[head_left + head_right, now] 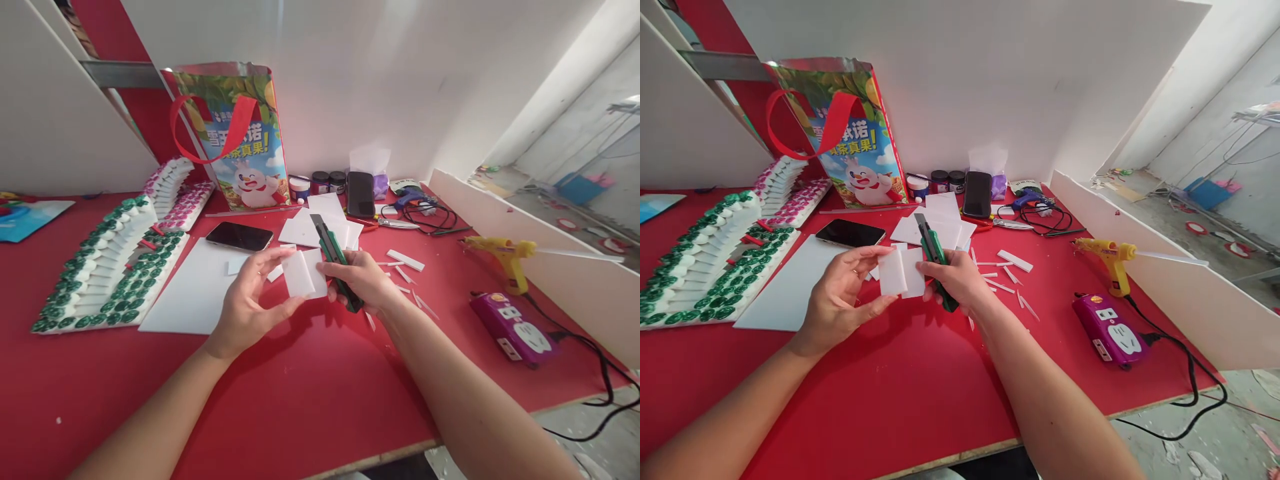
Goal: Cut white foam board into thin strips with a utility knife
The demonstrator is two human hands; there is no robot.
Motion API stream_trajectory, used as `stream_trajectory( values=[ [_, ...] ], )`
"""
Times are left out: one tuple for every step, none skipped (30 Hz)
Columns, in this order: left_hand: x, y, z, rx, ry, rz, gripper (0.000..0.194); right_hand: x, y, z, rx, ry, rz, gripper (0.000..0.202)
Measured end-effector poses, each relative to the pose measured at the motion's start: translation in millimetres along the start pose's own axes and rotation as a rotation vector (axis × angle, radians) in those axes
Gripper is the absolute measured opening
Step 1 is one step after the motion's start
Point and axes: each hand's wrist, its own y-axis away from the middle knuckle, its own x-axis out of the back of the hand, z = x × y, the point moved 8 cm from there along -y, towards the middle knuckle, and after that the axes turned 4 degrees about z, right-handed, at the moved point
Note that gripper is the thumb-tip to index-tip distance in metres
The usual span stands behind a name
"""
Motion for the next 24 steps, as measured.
stream_trajectory(
  values=[
    [-3.9, 2.0, 0.7, -0.011, -0.063, -0.038, 0.062, -3.3, 0.5, 0.2, -0.003, -0.02, -0.019, 0.017],
    [-7.2, 3.9, 1.0, -0.022, -0.125, -0.071, 0.063, -6.0, 1.1, 0.4, -0.007, -0.039, -0.036, 0.016],
    [-9.5, 5.4, 1.2, -0.034, -0.179, -0.097, 0.063, -8.0, 1.7, 0.5, -0.011, -0.052, -0.049, 0.014],
    [-10.9, 6.4, 1.3, -0.047, -0.217, -0.115, 0.064, -9.0, 2.3, 0.4, -0.012, -0.054, -0.058, 0.013],
    [-11.4, 6.9, 1.6, -0.06, -0.237, -0.129, 0.063, -9.4, 2.9, 0.1, -0.008, -0.042, -0.065, 0.012],
    [-11.1, 6.8, 1.9, -0.07, -0.246, -0.136, 0.062, -8.7, 3.3, -0.4, 0.001, -0.016, -0.066, 0.012],
    [-10.3, 6.3, 2.1, -0.075, -0.253, -0.139, 0.061, -7.5, 3.5, -1.2, 0.015, 0.02, -0.063, 0.012],
    [-9.4, 5.6, 2.3, -0.079, -0.262, -0.143, 0.059, -6.1, 3.6, -2.1, 0.032, 0.06, -0.061, 0.011],
    [-8.9, 4.8, 3.0, -0.086, -0.273, -0.149, 0.058, -5.1, 3.7, -2.9, 0.048, 0.095, -0.062, 0.011],
    [-8.7, 3.9, 4.1, -0.097, -0.284, -0.157, 0.056, -4.3, 3.6, -3.6, 0.064, 0.118, -0.064, 0.011],
    [-9.1, 3.2, 5.8, -0.114, -0.297, -0.167, 0.055, -3.8, 3.5, -4.1, 0.073, 0.13, -0.068, 0.011],
    [-9.7, 2.6, 8.0, -0.136, -0.308, -0.178, 0.054, -3.8, 3.3, -4.3, 0.079, 0.132, -0.074, 0.011],
    [-10.6, 2.0, 10.0, -0.155, -0.315, -0.19, 0.052, -4.2, 3.2, -4.3, 0.082, 0.128, -0.081, 0.011],
    [-11.1, 1.4, 11.5, -0.167, -0.319, -0.196, 0.05, -4.8, 3.2, -4.2, 0.084, 0.12, -0.085, 0.011],
    [-11.3, 0.7, 12.5, -0.171, -0.323, -0.197, 0.049, -5.9, 3.3, -4.1, 0.087, 0.113, -0.092, 0.012],
    [-11.2, -0.1, 13.0, -0.169, -0.327, -0.195, 0.047, -7.4, 3.6, -4.4, 0.095, 0.106, -0.1, 0.013],
    [-10.9, -0.7, 13.4, -0.166, -0.327, -0.189, 0.045, -9.3, 4.0, -4.9, 0.109, 0.101, -0.111, 0.015],
    [-10.4, -1.1, 13.8, -0.163, -0.325, -0.181, 0.044, -11.3, 4.4, -5.5, 0.123, 0.097, -0.121, 0.017],
    [-10.4, -1.1, 14.3, -0.163, -0.321, -0.175, 0.043, -12.8, 4.6, -5.7, 0.135, 0.094, -0.127, 0.02],
    [-10.6, -0.8, 14.1, -0.154, -0.315, -0.171, 0.043, -13.7, 4.5, -5.7, 0.141, 0.093, -0.126, 0.022],
    [-10.8, -0.4, 12.8, -0.132, -0.299, -0.166, 0.045, -13.8, 4.2, -5.3, 0.141, 0.091, -0.119, 0.023],
    [-10.5, -0.1, 10.1, -0.092, -0.265, -0.155, 0.048, -12.9, 3.5, -4.8, 0.134, 0.086, -0.105, 0.024],
    [-9.7, 0.2, 5.7, -0.029, -0.212, -0.137, 0.054, -11.2, 2.7, -4.3, 0.122, 0.079, -0.086, 0.025],
    [-7.9, 0.5, -0.6, 0.056, -0.145, -0.104, 0.058, -9.0, 1.9, -4.2, 0.111, 0.069, -0.066, 0.025]
  ],
)
